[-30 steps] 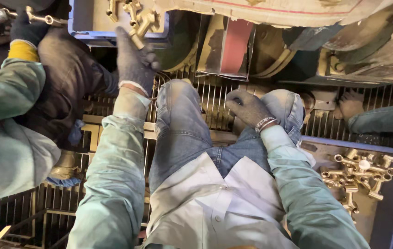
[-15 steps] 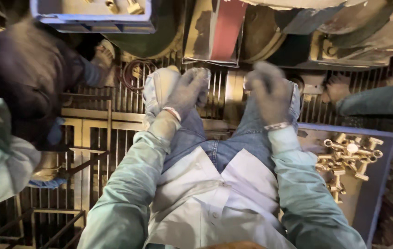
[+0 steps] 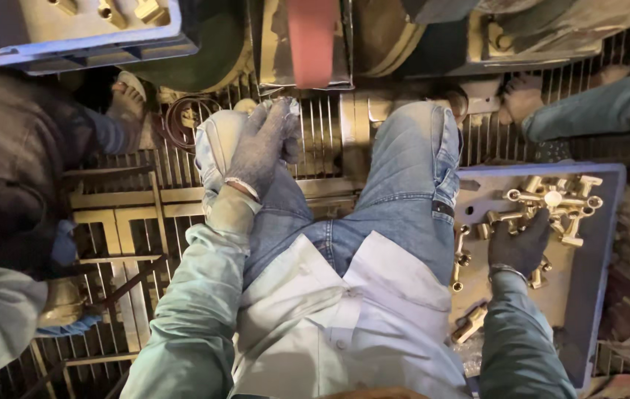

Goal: The person uses a belt sander to polish small brass-colored metal parts. They hold each part with gloved hands against the moving belt, rotating it to smooth different surfaces, then place the finished pieces into a blue bin.

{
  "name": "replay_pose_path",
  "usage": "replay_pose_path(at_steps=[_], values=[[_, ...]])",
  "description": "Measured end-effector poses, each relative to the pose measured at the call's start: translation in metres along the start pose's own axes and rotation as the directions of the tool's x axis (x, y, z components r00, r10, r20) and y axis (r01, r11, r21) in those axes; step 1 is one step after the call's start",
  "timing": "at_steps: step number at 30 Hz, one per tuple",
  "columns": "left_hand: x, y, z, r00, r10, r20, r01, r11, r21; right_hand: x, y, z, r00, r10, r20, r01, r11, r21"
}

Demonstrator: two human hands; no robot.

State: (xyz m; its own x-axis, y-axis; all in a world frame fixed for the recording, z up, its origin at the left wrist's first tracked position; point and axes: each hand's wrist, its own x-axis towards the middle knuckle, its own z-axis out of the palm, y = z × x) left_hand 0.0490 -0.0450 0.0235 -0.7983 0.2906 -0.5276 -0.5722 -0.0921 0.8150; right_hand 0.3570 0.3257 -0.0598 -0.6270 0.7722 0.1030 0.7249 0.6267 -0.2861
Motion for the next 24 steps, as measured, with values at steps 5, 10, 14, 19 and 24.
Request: replay_pose_path(at_steps=[5,10,14,19,24], values=[[0.001,0.002,0.005,1.000,0.016,0.015,-0.017,0.999,0.042,0.014,-0.023,-0.005,0.942,0.332,0.047,-0.334,0.915,0.227],[0.001,-0.002,0.002,0.999,0.047,0.026,-0.048,0.998,0.038,0.027,-0.037,-0.012,0.989,0.078,-0.124,-0.091,0.991,-0.102],[0.000,-0.002,-0.002,0.998,0.069,0.008,-0.069,0.995,0.068,0.043,-0.035,-0.004,0.964,-0.265,0.014,0.246,0.870,-0.428],[0.000,0.001,-0.002,0.999,0.033,-0.031,-0.030,0.996,0.086,0.060,-0.042,-0.001,0.941,-0.316,0.122,0.331,0.785,-0.523],[0.002,-0.001,-0.003,1.000,0.024,0.007,-0.024,0.997,0.067,0.065,-0.038,-0.013,0.945,-0.283,0.161,0.326,0.835,-0.443]])
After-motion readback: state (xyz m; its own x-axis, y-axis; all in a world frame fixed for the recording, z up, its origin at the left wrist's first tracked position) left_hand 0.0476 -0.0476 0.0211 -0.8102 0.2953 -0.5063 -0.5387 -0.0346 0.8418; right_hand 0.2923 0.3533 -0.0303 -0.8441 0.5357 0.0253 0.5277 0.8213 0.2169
